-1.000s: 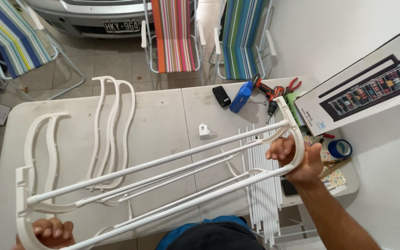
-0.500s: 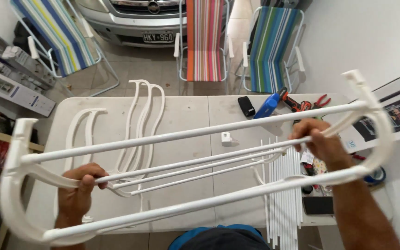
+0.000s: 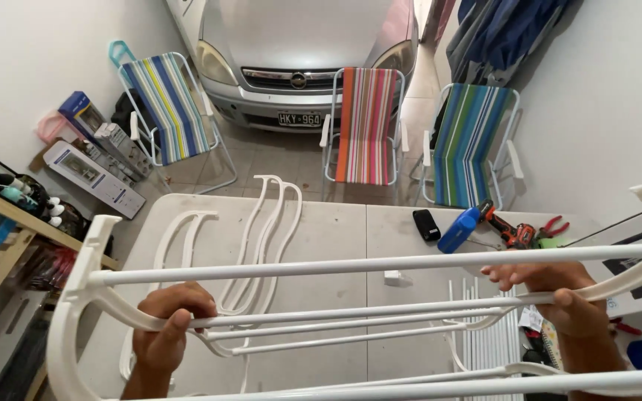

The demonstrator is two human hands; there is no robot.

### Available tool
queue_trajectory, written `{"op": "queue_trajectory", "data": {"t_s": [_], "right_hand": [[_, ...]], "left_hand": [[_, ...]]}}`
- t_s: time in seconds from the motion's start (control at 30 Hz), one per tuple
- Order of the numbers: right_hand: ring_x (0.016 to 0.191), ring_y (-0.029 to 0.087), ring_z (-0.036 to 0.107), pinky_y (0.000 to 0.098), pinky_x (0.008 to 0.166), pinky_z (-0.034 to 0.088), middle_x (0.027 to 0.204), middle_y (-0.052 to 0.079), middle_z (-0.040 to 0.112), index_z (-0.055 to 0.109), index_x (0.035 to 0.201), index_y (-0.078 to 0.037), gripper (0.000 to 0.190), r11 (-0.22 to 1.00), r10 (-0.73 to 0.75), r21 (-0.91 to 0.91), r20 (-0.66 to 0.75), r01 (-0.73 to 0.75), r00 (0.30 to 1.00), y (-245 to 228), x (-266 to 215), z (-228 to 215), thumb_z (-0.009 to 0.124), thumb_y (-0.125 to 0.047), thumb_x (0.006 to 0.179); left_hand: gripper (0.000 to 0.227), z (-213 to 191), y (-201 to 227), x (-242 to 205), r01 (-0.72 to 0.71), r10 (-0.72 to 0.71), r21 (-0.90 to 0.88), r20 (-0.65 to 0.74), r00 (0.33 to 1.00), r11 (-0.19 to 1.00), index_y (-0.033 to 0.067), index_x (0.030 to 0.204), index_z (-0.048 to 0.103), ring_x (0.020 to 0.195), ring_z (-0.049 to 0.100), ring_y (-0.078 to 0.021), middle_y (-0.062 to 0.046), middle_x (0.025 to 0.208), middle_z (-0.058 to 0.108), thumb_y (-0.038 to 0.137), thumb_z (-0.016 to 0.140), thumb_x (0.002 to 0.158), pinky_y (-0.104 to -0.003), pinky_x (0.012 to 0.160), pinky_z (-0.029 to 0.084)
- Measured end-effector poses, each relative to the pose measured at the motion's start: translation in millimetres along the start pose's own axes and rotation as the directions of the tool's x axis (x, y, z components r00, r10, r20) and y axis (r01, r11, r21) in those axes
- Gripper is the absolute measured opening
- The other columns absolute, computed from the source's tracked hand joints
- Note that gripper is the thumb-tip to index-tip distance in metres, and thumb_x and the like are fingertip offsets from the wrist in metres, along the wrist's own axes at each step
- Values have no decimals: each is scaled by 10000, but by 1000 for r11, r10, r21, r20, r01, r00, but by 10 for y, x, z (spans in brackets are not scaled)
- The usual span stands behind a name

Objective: Assembling a multi-tier shoe rack by inserting metal rods into plastic side frames on a table.

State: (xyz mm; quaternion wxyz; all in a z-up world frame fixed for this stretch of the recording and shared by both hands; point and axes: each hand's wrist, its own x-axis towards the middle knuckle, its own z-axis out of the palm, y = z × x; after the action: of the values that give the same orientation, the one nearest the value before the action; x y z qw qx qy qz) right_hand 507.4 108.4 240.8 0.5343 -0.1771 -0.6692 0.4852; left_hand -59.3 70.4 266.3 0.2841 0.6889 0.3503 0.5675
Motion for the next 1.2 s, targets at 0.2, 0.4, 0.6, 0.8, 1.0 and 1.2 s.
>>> {"op": "queue_trajectory", "data": {"t_s": [0.2, 0.4, 0.6, 0.8, 1.0, 1.2], "right_hand": [[592, 242, 674, 334, 476, 515, 706, 165, 743, 708, 699, -43, 714, 981, 143, -117, -96, -154, 985, 52, -78, 43, 627, -673, 1025], [299, 93, 262, 256, 288, 176, 440, 56, 386, 387, 599, -179, 571, 964, -46, -255, -440, -76, 897, 186, 160, -40, 533, -520, 1033], [400, 17, 497, 133, 358, 420, 824, 88, 725, 645, 925, -180, 384, 999, 46, 14, -244, -44, 969, 345, 317, -309, 647, -537, 1066], [423, 145, 645, 221, 381, 530, 646, 127, 721, 638, 931, -82, 503, 890, 455, 146, -245, -431, 856, 859, 76, -391, 585, -572, 1032], [585, 230, 784, 298, 445, 661, 765, 222, 784, 699, 835, -11, 400, 900, 294, 283, 170, -333, 940, 243, 426, -162, 673, -356, 1037], [1393, 455, 491, 745, 1092, 378, 1473, 282, 562, 724, 1284, -18, 504, 844, 242, 423, 250, -330, 938, -66, 571, 75, 752, -447, 1022]], "left_hand": [[447, 83, -123, -310, 144, -148, -141, -17, 989, 979, 8, 733, 689, 433, 507, -157, -85, 551, 599, 353, 522, 964, -271, 411, 393], [662, 79, -862, -832, 296, -247, -282, 198, 949, 912, 20, 1160, 673, 704, 736, -203, -104, 832, 747, 622, 736, 892, -338, 652, 615], [588, 406, -1024, -565, 381, -469, -343, -223, 855, 858, 143, 617, 363, 369, 310, -125, -9, 485, 319, 591, 509, 968, -270, 262, 269], [420, -14, -922, -178, 372, -489, -544, -83, 868, 752, 154, 704, 339, 431, 338, -125, -16, 582, 352, 340, 515, 1037, -241, 204, 306], [371, -78, -671, -109, 186, -139, -689, 124, 982, 701, 43, 1200, 609, 866, 727, -354, -221, 1096, 695, 394, 561, 1090, -339, 393, 624], [507, -88, -522, -110, 406, -224, -805, 340, 913, 432, -4, 1177, 657, 1024, 645, -383, -235, 1125, 651, 479, 647, 1023, -588, 882, 602]]}}
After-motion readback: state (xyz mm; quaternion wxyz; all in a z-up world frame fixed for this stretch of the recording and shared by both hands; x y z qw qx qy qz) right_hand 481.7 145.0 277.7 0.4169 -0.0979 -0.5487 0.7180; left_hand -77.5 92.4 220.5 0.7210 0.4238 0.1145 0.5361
